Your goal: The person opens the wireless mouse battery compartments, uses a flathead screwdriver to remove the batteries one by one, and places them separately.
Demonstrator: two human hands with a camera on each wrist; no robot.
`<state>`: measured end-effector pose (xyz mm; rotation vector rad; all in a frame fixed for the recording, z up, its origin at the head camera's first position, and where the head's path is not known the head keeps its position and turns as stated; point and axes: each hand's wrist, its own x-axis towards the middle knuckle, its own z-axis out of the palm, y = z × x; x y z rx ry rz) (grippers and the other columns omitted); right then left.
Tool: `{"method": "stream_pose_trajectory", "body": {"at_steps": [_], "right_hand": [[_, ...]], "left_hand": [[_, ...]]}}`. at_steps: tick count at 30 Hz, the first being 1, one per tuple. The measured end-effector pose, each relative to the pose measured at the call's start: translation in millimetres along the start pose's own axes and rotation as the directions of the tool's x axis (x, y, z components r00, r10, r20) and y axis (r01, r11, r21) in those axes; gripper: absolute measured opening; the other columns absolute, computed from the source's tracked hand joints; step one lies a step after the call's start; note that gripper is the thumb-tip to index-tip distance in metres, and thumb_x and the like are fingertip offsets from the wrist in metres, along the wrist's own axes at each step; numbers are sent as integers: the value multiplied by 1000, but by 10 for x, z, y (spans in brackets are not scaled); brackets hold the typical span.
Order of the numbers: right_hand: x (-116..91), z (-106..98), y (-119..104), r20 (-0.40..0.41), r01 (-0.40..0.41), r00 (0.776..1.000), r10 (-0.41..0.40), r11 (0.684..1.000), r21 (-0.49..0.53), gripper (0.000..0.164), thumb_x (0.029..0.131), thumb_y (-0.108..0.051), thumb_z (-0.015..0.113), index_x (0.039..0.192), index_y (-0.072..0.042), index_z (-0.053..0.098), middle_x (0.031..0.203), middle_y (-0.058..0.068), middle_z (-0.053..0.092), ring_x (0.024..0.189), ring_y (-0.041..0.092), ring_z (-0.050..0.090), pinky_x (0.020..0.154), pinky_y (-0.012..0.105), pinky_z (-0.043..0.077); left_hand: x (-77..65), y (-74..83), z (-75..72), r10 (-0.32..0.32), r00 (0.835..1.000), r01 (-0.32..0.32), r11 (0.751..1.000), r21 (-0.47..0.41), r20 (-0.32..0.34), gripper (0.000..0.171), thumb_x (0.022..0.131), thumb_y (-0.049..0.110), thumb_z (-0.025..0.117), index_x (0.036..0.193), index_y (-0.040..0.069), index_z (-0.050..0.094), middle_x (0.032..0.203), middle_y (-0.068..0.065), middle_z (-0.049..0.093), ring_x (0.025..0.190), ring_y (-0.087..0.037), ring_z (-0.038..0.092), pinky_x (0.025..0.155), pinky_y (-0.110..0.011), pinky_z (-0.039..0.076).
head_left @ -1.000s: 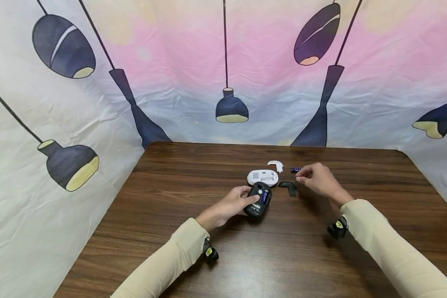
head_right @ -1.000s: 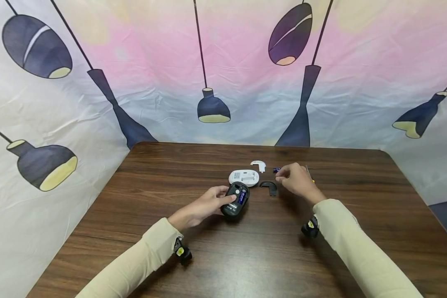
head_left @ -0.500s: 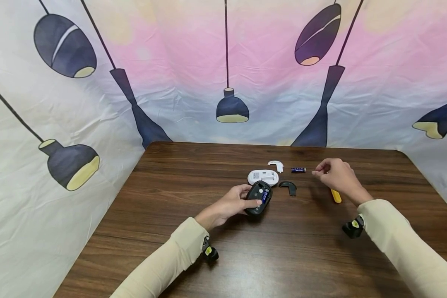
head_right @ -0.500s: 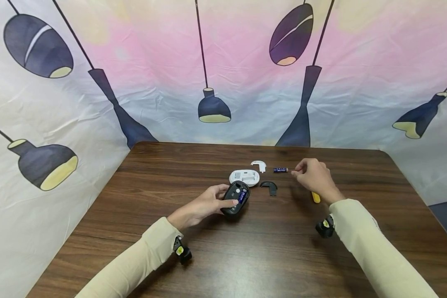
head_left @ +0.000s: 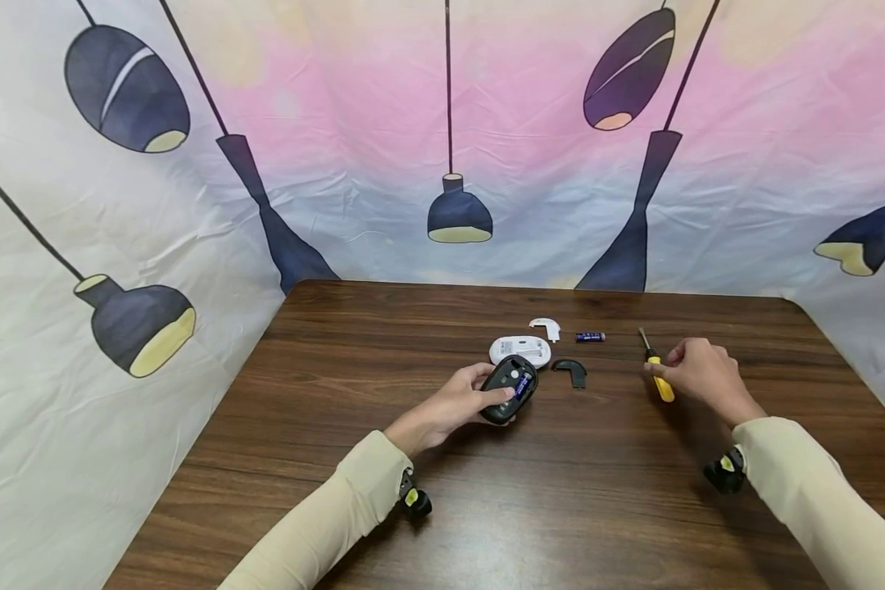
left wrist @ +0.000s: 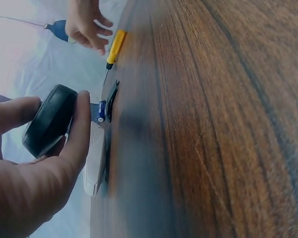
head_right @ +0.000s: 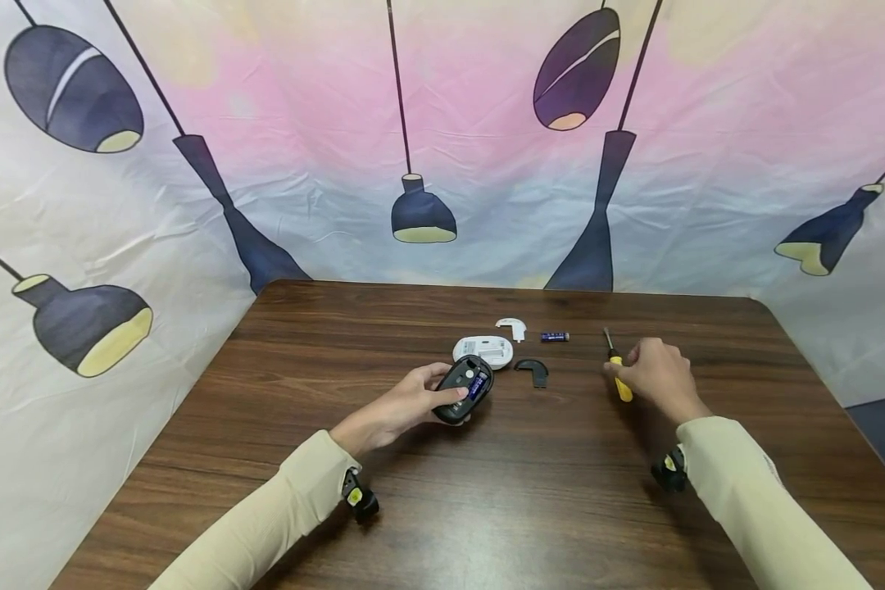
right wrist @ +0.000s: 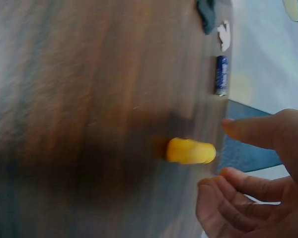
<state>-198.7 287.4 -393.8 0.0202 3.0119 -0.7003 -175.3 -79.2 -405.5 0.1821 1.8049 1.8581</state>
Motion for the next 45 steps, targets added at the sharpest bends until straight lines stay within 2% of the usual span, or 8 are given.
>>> {"method": "stream_pose_trajectory", "body": {"at_steps": [5,11,16,20,31,36,40,45], "right_hand": [[-43,44,62,99,-49,994,47,999,16,45,93,-40,72,63,-14,52,59,-1,51,59,18,51,54,31,38],[-74,83,104,159,-59,986,46,995,75,39,93,-34,75,68,-7,61,66,4,63,55,16,63,51,34,58],[-86,91,135,171,-51,985,32,993,106,34,93,-30,74,74,-3,67,67,5,66,55,17,65,51,34,61],[-100,93,149,169,-46,985,28,994,104,35,95,-28,73,69,-4,65,65,6,63,54,17,65,51,33,61],[-145,52,180,139,-41,990,23,991,129,27,98,-17,67,84,6,68,74,12,65,58,16,65,52,34,62],[-160,-31,189,49,22,998,-26,996,88,29,98,-19,67,93,9,67,81,16,68,62,20,65,53,37,56],[-153,-116,154,-21,35,999,-34,998,44,31,97,-21,67,99,10,68,87,19,69,70,26,61,56,38,48],[-151,-211,63,-67,52,997,-50,998,36,33,97,-23,68,103,10,69,92,21,70,73,30,62,57,39,47]], "left_hand": [[5,23,12,-2,1000,2,1000,7,-19,56,97,5,66,145,-9,41,123,-23,62,86,-19,68,81,-33,64],[7,28,22,-1,999,1,1000,17,-52,58,91,3,73,140,-9,45,116,-20,67,83,-20,69,79,-33,64],[3,30,14,2,999,-2,1000,-21,-41,51,93,3,72,135,-10,47,116,-21,65,80,-22,70,78,-33,64],[14,21,13,15,1000,-16,997,-79,-14,48,95,0,68,136,-11,46,121,-24,60,80,-23,70,81,-34,64],[76,30,-8,34,999,-38,994,-105,-42,47,94,-5,66,135,-15,45,118,-25,59,85,-27,69,83,-36,64],[75,59,-19,40,998,-46,993,-107,-58,47,95,-5,66,136,-14,45,122,-26,58,87,-28,70,88,-38,63],[76,73,-31,47,997,-54,993,-109,-65,47,95,-5,66,136,-14,45,124,-26,57,93,-28,69,90,-40,62],[82,89,-35,62,995,-70,991,-110,-80,46,95,-5,66,134,-14,44,123,-26,56,94,-26,68,91,-41,62]]}}
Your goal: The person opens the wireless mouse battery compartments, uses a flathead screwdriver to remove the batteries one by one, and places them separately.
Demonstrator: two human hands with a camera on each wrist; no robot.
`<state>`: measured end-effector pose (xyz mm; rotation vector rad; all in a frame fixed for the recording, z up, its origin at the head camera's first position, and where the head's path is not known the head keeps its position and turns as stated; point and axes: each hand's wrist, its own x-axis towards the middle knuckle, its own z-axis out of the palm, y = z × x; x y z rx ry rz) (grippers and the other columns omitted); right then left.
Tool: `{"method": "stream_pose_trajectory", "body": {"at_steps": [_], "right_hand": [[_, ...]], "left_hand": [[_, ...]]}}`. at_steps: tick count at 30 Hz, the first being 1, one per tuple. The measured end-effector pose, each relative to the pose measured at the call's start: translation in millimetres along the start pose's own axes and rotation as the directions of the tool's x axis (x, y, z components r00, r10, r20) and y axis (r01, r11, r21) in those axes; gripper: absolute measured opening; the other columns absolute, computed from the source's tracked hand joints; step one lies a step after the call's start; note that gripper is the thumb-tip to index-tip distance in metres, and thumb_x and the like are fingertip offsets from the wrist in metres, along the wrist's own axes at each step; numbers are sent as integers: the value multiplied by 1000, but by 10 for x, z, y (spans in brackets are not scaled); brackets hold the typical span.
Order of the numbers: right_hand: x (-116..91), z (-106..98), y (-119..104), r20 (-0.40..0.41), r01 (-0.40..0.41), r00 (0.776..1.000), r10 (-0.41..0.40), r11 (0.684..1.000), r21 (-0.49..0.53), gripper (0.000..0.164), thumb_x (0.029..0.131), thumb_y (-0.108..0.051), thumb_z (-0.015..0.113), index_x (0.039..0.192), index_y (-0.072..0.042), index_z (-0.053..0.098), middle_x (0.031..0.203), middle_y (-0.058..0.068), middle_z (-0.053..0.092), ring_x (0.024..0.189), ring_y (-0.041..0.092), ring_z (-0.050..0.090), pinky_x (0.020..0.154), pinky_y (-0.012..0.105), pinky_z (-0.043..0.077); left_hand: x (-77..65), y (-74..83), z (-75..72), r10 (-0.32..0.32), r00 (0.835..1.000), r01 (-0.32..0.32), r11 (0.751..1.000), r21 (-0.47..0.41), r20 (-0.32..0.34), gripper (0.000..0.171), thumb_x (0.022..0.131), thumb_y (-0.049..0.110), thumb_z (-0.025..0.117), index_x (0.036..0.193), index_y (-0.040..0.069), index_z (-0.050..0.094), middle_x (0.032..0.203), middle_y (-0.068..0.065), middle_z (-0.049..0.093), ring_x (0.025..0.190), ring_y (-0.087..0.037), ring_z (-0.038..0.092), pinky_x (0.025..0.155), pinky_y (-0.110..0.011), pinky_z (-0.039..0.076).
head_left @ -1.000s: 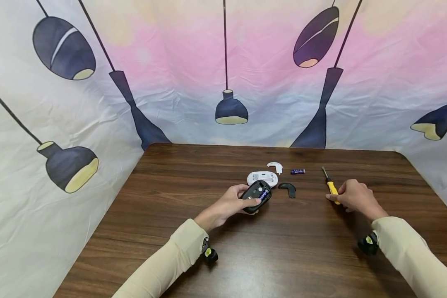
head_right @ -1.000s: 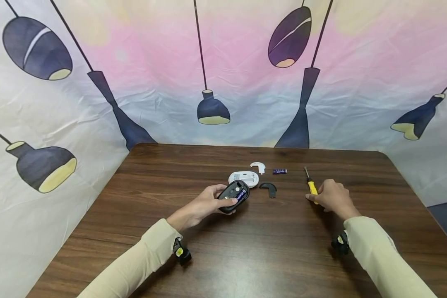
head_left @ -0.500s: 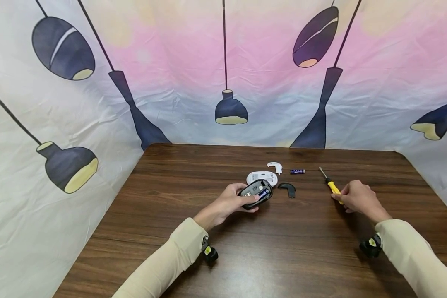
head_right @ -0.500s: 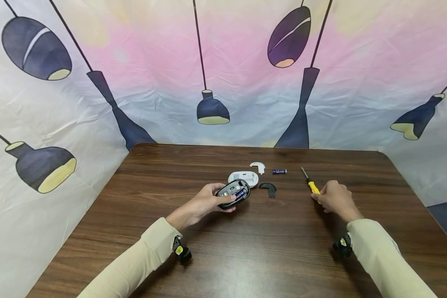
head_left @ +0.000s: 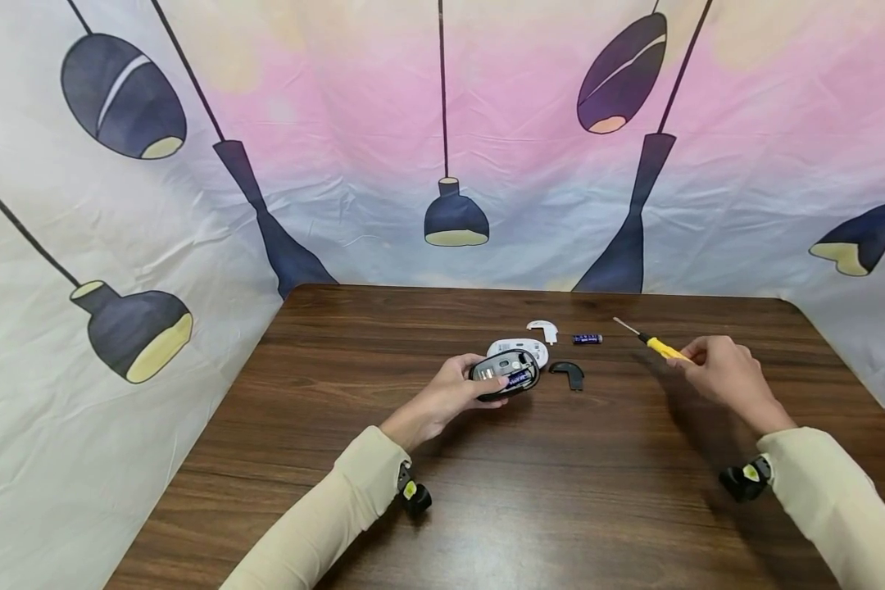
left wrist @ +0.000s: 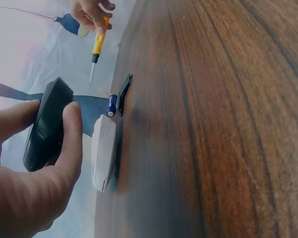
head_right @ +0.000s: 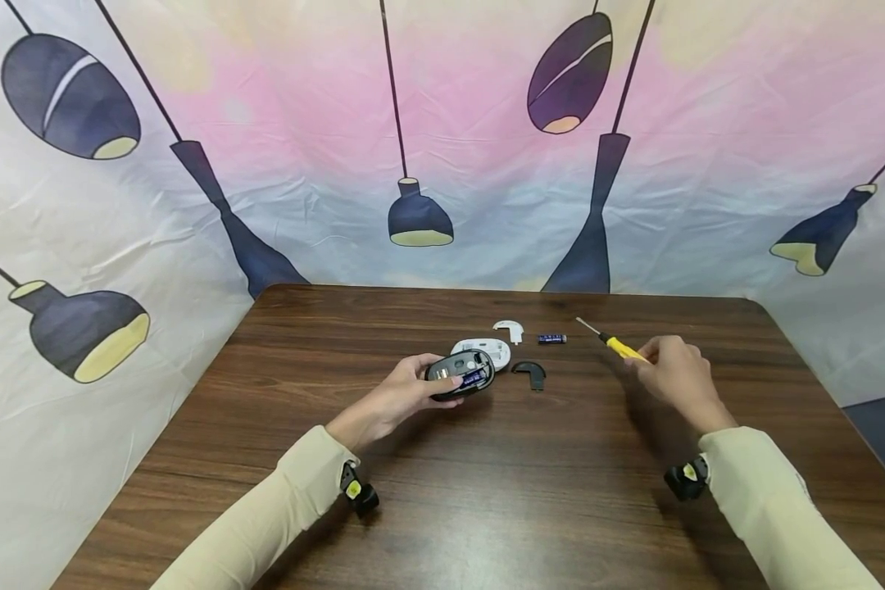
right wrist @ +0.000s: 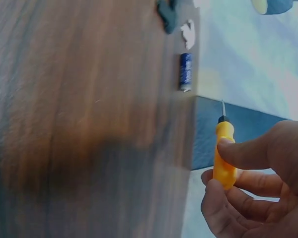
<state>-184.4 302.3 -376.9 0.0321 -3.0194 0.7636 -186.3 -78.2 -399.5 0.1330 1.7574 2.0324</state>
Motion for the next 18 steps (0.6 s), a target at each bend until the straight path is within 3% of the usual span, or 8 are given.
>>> {"method": "stream_pose_trajectory", "body": {"at_steps": [9,18], "right_hand": [[17,-100,-250,-38,85,996,-85,996,-2,29,96,-17,70,106,10,70,92,24,69,66,24,59,51,34,44],[15,-136,-505,-87,195,977,-194,981,7,23,97,-14,70,105,8,69,81,13,66,56,19,42,50,31,33]], "left_hand": [[-10,31,1,18,1000,-19,999,-27,-17,44,95,-8,63,134,-13,46,125,-26,56,102,-28,65,94,-44,60],[-20,53,-5,6,999,-6,1000,-18,-35,45,95,-6,64,135,-14,44,126,-29,56,104,-30,66,92,-41,61]]}}
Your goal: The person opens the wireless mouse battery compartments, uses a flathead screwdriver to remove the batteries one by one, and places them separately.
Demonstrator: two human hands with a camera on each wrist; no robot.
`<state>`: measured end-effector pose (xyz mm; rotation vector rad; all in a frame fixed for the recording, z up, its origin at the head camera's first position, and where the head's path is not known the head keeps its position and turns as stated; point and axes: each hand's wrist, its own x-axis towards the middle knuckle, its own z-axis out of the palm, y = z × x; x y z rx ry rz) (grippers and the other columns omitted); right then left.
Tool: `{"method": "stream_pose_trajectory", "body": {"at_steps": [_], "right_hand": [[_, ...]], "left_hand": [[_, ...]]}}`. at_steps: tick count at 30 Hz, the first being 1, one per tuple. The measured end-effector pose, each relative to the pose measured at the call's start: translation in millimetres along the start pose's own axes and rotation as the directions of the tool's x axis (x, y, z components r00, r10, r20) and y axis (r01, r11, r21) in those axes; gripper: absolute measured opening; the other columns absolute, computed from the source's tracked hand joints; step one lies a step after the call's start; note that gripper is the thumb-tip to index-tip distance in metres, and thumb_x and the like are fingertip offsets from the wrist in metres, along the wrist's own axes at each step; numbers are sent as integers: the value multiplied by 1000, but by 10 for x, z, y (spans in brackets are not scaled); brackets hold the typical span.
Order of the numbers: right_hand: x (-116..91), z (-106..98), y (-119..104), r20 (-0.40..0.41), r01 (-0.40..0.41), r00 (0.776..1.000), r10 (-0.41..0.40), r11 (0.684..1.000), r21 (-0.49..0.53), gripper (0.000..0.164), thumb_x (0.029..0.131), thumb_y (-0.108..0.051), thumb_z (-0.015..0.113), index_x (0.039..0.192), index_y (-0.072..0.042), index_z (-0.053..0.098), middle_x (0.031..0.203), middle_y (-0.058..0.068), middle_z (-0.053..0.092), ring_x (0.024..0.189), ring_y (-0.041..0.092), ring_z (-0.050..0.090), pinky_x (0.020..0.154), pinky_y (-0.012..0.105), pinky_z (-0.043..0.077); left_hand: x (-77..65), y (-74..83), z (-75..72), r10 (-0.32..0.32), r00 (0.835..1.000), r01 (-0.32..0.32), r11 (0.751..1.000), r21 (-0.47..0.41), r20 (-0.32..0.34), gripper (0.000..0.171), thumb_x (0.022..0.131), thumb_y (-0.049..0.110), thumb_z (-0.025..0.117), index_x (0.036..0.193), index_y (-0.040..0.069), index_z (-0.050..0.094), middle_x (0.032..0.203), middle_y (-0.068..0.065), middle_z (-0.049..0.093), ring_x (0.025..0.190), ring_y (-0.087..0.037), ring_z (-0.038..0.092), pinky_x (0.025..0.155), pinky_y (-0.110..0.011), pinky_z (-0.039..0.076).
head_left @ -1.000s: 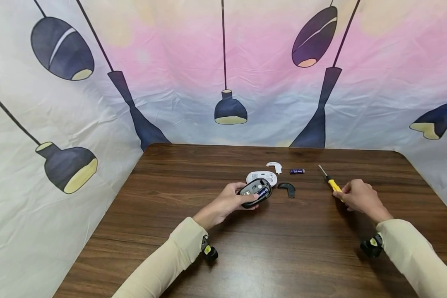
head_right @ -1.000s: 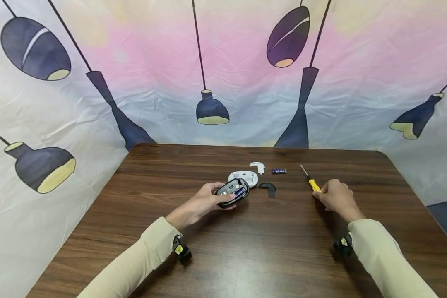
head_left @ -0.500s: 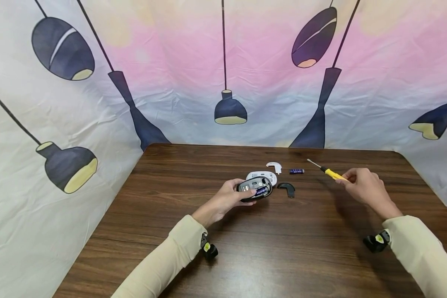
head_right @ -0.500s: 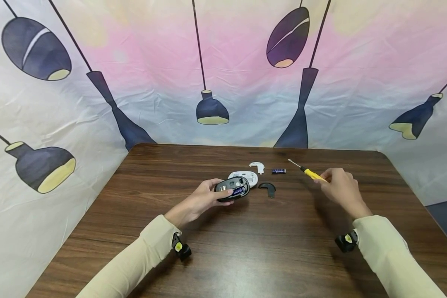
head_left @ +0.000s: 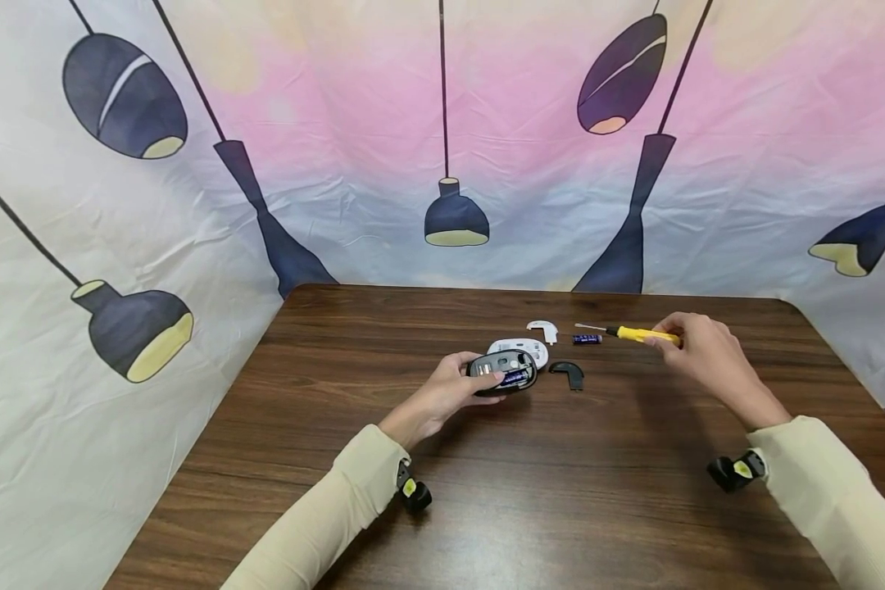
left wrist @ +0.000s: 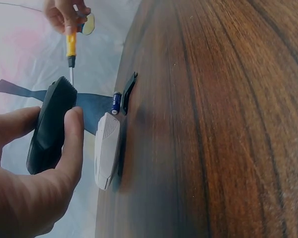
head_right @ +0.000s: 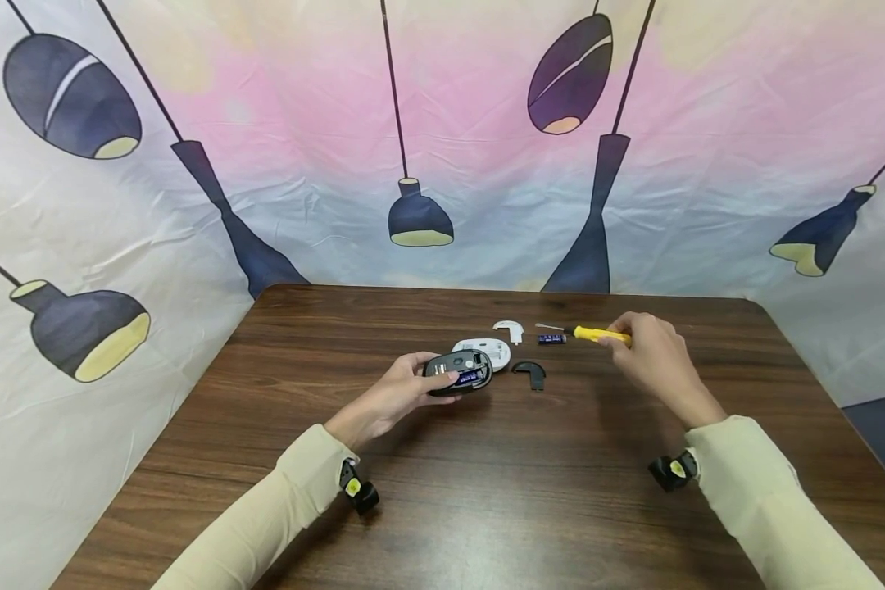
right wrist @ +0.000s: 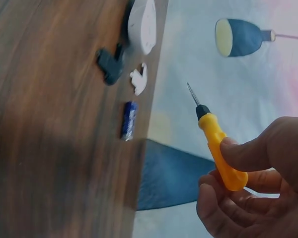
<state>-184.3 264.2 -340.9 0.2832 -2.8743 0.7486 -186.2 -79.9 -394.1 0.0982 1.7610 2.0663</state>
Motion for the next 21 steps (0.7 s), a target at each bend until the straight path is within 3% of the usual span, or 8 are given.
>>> {"method": "stream_pose_trajectory", "body": {"at_steps": [9,21], "right_hand": [[36,-51,-296,-12,80,997,-79,997,16,18,97,-11,68,105,6,67,85,15,68,63,20,52,52,30,41],[55,-90,-582,-46,200,979,-199,980,20,10,98,-11,68,102,-3,69,67,0,53,58,17,42,50,26,33]], "left_hand": [[0,5,-3,1,1000,0,1000,-29,8,45,96,-7,62,136,-15,43,130,-31,53,111,-34,63,93,-43,61],[54,3,-23,-22,999,20,998,-57,-33,50,96,-4,65,138,-13,40,132,-31,54,117,-38,62,90,-39,62]]}}
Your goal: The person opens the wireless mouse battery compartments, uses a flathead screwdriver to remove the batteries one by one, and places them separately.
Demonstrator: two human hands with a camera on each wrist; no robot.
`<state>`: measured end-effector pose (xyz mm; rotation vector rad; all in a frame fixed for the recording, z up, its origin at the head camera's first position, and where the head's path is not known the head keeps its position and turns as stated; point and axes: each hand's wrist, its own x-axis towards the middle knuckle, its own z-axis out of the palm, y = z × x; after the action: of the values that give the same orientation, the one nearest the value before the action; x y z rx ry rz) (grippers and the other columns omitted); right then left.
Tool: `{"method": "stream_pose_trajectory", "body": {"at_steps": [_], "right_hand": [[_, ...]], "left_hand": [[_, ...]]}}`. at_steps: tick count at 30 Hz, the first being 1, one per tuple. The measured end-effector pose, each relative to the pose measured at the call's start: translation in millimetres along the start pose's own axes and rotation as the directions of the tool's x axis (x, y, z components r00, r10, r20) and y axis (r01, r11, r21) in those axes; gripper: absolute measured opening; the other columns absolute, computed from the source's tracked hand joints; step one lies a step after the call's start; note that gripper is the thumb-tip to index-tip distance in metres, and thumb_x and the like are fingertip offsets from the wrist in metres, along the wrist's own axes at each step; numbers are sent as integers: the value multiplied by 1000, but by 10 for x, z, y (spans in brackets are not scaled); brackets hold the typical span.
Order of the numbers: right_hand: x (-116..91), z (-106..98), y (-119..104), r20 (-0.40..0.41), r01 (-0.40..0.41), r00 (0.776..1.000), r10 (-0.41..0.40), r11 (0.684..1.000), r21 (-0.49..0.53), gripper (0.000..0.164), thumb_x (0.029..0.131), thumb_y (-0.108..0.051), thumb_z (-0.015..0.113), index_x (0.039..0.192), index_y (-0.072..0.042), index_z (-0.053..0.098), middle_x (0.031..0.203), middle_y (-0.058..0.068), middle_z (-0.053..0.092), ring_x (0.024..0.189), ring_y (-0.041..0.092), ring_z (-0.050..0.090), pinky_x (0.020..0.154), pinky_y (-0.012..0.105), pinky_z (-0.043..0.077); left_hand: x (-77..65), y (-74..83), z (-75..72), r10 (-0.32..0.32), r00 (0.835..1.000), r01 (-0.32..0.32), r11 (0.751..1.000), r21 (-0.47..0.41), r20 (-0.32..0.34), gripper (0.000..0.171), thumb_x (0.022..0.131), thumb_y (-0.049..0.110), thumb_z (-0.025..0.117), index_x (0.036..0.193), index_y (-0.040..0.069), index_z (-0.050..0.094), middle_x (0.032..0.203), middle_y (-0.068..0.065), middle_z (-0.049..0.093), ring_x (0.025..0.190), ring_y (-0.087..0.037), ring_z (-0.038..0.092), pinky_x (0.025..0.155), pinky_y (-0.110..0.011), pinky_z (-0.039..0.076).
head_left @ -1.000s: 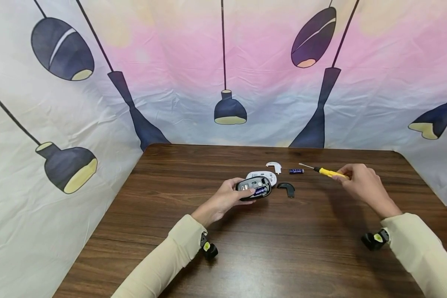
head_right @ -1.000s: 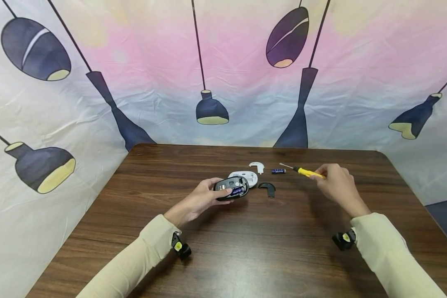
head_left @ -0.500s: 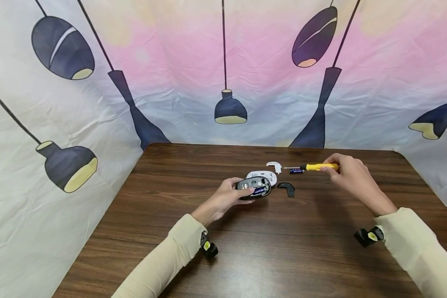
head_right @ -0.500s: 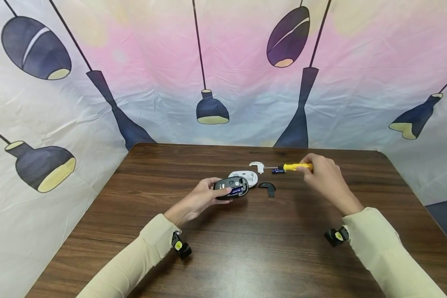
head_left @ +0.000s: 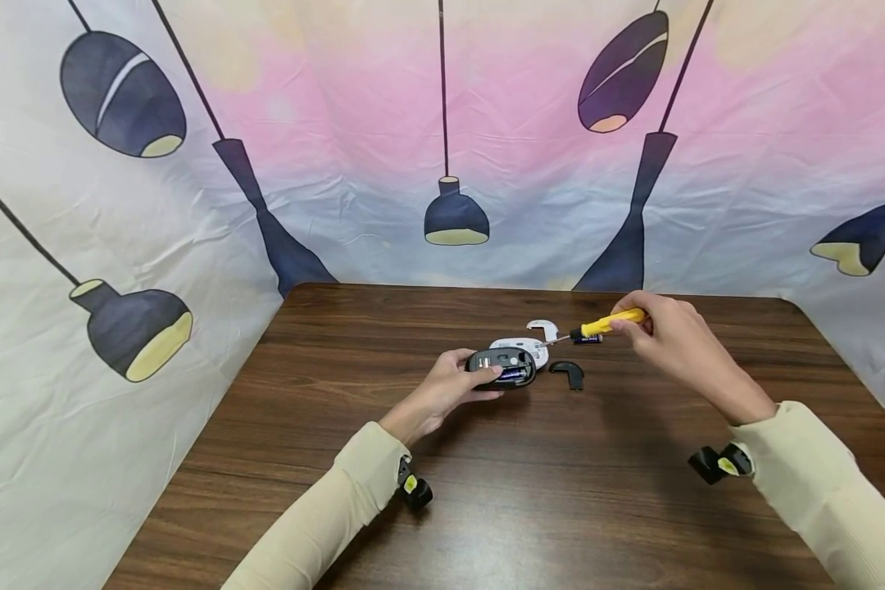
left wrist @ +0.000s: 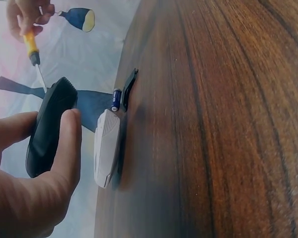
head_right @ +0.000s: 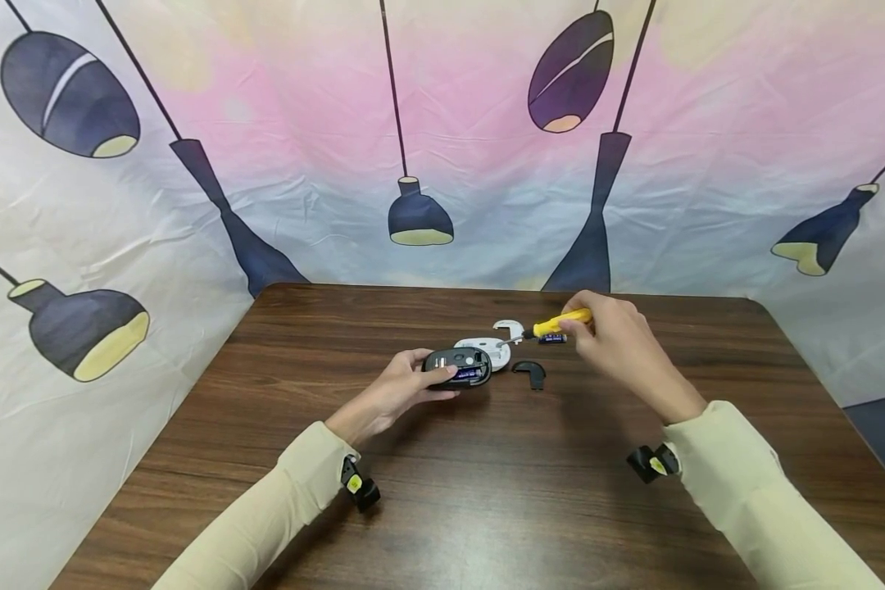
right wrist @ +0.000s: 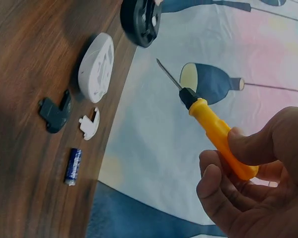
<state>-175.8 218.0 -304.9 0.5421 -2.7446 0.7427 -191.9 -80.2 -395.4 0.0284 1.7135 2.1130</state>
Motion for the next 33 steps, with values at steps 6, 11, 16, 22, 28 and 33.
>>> {"method": "stream_pose_trajectory", "body": {"at_steps": [6,11,16,22,28,33], "right_hand": [[46,-4,-135,30,21,999,-21,1000,17,9,98,-10,68,104,-4,70,67,-1,54,58,17,43,50,26,34],[70,21,-209,52,44,998,-46,998,36,9,97,-10,68,105,-4,70,70,-1,59,59,16,47,50,26,38],[84,63,-261,67,68,995,-72,996,59,10,97,-8,69,105,-3,70,76,0,65,63,14,53,53,25,44],[99,92,-313,98,62,993,-69,995,72,10,97,-8,69,106,-5,71,76,-1,65,62,14,54,53,26,45],[112,87,-356,123,71,989,-78,996,57,9,96,-8,70,104,-6,71,77,-1,65,63,15,53,52,25,44],[122,92,-385,141,80,986,-87,995,56,7,96,-8,69,102,-7,72,77,0,63,60,15,49,50,25,40]], "left_hand": [[11,-5,-13,12,1000,-12,1000,4,-3,50,97,-3,65,138,-15,41,132,-33,55,116,-37,63,89,-40,62],[9,-3,-18,13,1000,-13,1000,7,-6,50,97,-2,65,138,-15,41,131,-33,56,115,-36,63,90,-41,61],[2,2,-15,15,1000,-15,1000,2,-7,50,96,-3,65,139,-15,42,130,-33,56,113,-35,64,91,-42,61],[2,-1,-15,16,1000,-16,1000,8,-5,50,96,-2,66,139,-15,42,129,-32,57,112,-34,65,91,-42,61],[7,-8,-28,14,1000,-14,1000,11,-4,52,97,-1,66,140,-15,41,129,-32,58,113,-35,65,92,-44,60],[-1,-2,-27,6,1000,-6,1000,13,-5,52,97,-1,66,140,-15,41,129,-32,58,112,-35,66,93,-44,60]]}}
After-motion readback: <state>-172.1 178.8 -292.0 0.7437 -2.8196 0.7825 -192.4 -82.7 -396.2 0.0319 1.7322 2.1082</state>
